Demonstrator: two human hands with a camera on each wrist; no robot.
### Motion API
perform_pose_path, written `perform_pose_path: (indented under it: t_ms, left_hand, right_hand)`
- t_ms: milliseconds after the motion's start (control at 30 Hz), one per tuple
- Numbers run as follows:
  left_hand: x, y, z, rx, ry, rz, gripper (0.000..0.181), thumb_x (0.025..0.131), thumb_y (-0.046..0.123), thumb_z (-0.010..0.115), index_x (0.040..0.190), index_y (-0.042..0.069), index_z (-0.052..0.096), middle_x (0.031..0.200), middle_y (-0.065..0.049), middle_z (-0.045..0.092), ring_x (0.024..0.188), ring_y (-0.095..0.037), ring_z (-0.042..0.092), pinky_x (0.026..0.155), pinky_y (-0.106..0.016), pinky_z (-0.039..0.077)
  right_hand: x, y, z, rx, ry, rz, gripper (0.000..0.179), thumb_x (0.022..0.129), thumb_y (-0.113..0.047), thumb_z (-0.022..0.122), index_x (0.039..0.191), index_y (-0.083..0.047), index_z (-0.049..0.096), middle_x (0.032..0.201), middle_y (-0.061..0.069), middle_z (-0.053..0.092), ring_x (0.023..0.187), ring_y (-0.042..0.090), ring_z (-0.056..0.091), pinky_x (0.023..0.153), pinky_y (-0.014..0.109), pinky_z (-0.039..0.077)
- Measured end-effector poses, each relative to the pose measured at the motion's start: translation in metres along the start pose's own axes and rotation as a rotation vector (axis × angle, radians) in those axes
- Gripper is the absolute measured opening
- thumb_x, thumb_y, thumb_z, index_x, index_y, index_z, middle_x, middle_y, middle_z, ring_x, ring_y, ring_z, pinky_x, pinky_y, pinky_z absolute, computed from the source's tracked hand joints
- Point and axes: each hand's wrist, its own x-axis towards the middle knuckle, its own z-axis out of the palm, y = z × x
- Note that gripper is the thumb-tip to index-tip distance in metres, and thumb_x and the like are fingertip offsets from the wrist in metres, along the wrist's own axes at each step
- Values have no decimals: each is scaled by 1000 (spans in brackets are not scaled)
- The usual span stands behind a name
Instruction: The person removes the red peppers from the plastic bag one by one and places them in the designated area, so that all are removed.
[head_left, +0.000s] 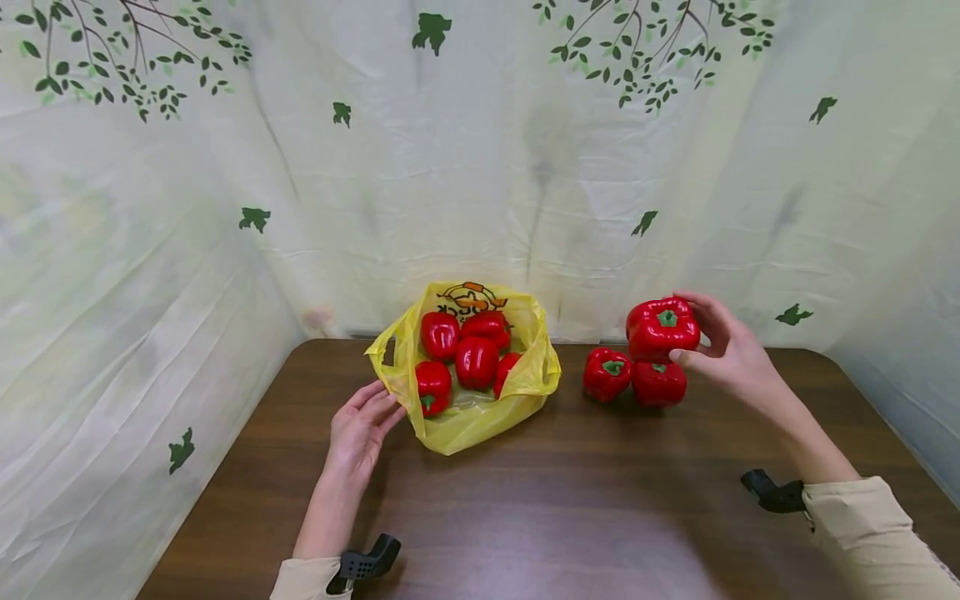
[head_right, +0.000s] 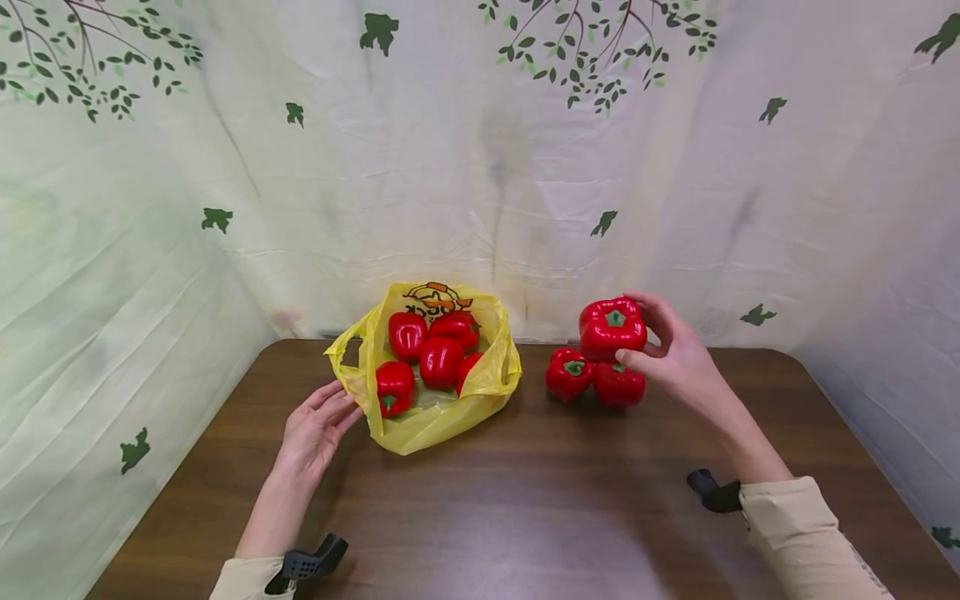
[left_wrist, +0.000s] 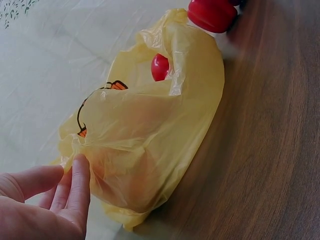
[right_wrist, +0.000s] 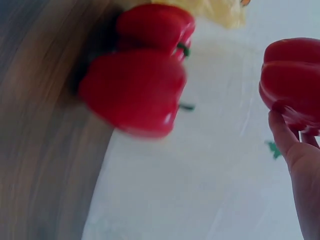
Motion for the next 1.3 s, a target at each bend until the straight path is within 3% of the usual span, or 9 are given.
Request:
perform_pose_path:
  t_ms: [233,567,767,900,1000,1233,1300]
  left_hand:
    - [0,0,-1,-12,10,-10,27,94,-9,58,120,-1,59,106,-11,65,93,-22,70,89,-38,53]
    - [-1,0,0,1,11,-18,30,94,-8,59,123,-2,57,109,-11,65,94,-22,70,90,-38,53]
    - [0,-1,-1,8,16,-25,30,94,-6,61,123,1,59,111,-10,64,96,-22,70,90,-37,53]
    - [0,-1,-1,15,17,-27,30,94,-6,60,124,0,57,112,-10,64,97,-22,69,91,-37,53]
    - [0,-2,-1,22,17,-29,33,95,-6,59,127,0,55,112,-10,64,98,-22,69,91,-37,53]
    - [0,-2,-1,19,19,-20,33,95,-8,58,127,-2,54,109,-10,65,97,-22,69,90,-37,53]
    - [-1,-3,-2,30,11,-8,34,94,-8,59,128,-2,54,109,-10,65,97,-22,69,90,-38,53]
  right_hand:
    - [-15,15,-31,-91,29,72,70,87,2,69,148,-10,36,135,0,48,117,10,50,79,18,55]
    - [-36,51,-66,-275,27,162,70,89,-9,71,149,-10,36,134,-4,48,109,-6,46,77,10,49]
    - [-46,76,-73,-323,-15,222,63,92,-16,67,147,-6,37,135,15,49,103,-9,46,73,16,52]
    - [-50,92,-73,-290,-33,273,61,95,-19,65,146,-3,36,136,27,46,100,-11,48,73,19,53]
    - [-53,101,-73,-258,-45,320,63,95,-22,65,146,-3,34,139,29,43,101,-6,47,74,21,54]
    - [-57,112,-69,-191,-79,399,69,94,-25,65,148,-4,28,144,31,36,116,27,45,79,29,56]
    - [-57,113,-67,-178,-73,418,70,94,-25,65,149,-4,27,145,31,36,117,29,44,79,30,56]
